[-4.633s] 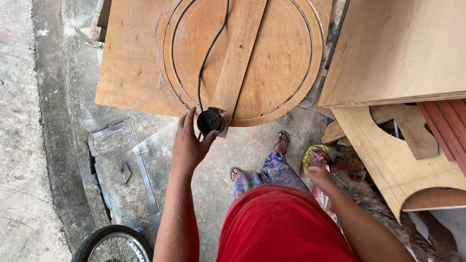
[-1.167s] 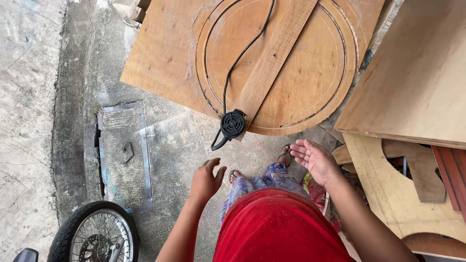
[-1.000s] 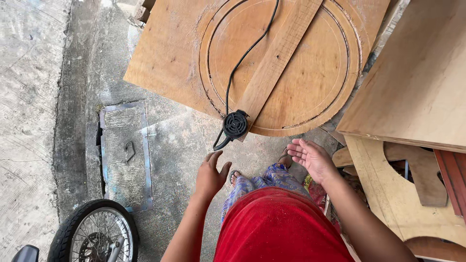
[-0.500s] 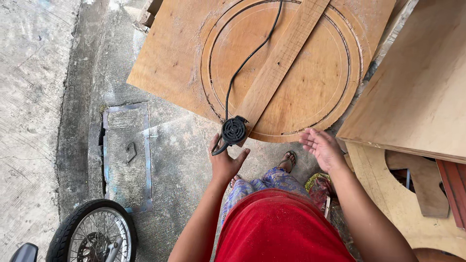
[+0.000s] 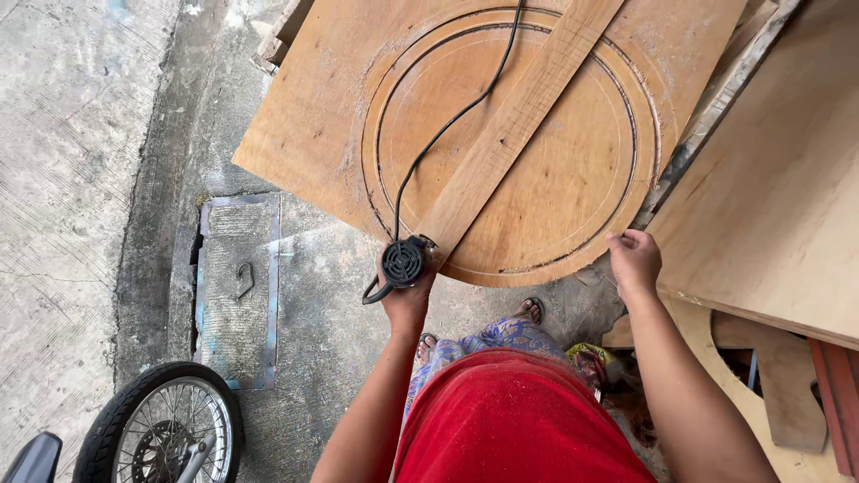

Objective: The person uses a router attached to a wooden compass jig to cut a circular groove in a piece of plywood. The person holds the router and guides it along the circular path, then uses a drill to secure the jig to the center point.

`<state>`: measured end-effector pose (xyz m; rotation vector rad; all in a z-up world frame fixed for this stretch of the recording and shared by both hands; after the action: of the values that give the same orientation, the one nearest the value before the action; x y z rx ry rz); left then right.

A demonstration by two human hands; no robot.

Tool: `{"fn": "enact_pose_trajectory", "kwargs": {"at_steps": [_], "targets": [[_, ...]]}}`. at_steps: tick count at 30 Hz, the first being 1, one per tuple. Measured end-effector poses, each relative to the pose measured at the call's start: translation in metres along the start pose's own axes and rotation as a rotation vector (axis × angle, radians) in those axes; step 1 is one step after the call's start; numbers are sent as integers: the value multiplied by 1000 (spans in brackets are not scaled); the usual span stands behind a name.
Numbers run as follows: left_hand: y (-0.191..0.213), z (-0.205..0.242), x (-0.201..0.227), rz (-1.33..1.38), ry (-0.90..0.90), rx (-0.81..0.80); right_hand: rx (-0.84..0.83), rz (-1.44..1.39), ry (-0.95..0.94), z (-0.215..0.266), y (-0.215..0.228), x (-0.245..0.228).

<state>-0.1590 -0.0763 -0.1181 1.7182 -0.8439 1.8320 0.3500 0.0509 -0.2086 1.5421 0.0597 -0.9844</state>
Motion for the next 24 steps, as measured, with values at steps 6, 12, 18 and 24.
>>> {"fn": "enact_pose_trajectory", "kwargs": {"at_steps": [6,12,18,24], "targets": [[-5,3,-24,33,47,105,-38,152,78,-46,7,-26],[-13,15,-23,72,152,283,-101,143,106,-60,28,-65],[-7,16,-51,60,168,346,-103,125,109,-86,19,-71],[1,10,-49,14,84,298,-40,-181,-100,-62,27,-45]]}}
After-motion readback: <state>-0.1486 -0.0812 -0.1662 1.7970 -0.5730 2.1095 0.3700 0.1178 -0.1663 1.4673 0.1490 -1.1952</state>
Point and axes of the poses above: each hand's wrist, its own z-axis away from the middle knuckle, its own y-axis out of the back of the hand, x = y × z, the point moved 9 cm from there along -z, towards the middle knuckle, and after that the axes turned 13 degrees about z, right-handed, at the moved point
